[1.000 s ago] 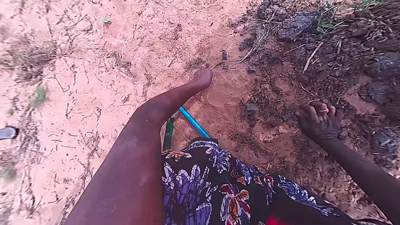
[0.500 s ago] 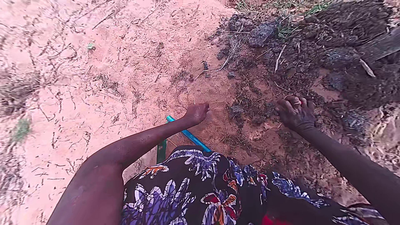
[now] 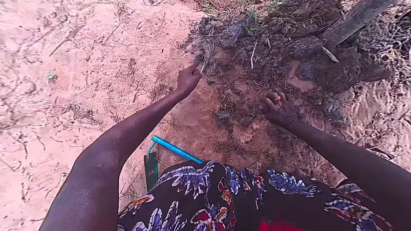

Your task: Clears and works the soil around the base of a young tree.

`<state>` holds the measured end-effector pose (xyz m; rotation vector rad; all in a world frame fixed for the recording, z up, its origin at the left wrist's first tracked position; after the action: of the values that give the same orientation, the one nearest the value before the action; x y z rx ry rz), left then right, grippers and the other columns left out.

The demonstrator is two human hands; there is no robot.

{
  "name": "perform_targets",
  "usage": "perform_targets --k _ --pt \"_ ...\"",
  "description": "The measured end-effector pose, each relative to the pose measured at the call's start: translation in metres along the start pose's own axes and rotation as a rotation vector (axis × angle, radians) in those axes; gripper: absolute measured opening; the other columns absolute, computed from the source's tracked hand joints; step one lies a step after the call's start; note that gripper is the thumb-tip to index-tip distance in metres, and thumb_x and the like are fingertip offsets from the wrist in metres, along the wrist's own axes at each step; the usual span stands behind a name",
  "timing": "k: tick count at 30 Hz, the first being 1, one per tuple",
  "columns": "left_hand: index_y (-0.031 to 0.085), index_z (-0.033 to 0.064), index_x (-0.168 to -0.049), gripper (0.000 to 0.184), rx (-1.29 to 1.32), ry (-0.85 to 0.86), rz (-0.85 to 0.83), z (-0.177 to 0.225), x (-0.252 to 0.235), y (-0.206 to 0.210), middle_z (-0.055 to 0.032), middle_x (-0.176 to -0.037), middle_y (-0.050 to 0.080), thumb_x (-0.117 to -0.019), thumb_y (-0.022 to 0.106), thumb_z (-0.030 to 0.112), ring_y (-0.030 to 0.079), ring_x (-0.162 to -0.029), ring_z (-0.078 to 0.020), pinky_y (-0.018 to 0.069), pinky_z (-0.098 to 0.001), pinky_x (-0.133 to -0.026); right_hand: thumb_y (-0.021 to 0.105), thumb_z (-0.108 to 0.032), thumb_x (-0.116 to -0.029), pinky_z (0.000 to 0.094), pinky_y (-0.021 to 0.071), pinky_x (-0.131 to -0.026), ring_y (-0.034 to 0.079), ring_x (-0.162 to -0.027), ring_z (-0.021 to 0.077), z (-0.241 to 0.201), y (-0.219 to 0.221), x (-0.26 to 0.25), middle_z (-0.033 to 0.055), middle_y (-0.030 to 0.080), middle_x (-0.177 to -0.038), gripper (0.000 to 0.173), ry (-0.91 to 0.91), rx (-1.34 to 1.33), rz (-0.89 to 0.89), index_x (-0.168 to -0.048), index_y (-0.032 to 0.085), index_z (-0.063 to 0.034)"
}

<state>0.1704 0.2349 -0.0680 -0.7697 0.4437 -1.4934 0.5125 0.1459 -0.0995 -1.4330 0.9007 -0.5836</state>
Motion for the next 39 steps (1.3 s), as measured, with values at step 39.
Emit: perform_targets --k 39 --pt "0.063 -0.0108 -0.119 0.026 -0.791 -0.052 -0.146 0.086 -0.108 0.098 -0.0298 -0.127 0.065 -0.0997 0.053 0.004 0.062 -0.121 -0.0476 0.0497 -0.065 -0.095 0.049 -0.037 -0.1032 0.0566 0.0494 -0.088 0.063 -0.116 0.0417 0.0 -0.004 0.001 0.0178 0.068 -0.12 0.038 -0.047 -0.017 0.121 -0.117 0.072 -0.0116"
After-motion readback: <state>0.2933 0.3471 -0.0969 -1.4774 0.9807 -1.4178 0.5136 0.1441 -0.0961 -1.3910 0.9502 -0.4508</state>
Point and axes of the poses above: each hand's wrist, its own x-axis away from the middle knuckle, its own y-axis out of the palm, z = x × y, the point moved 9 cm from there along -x, towards the middle knuckle
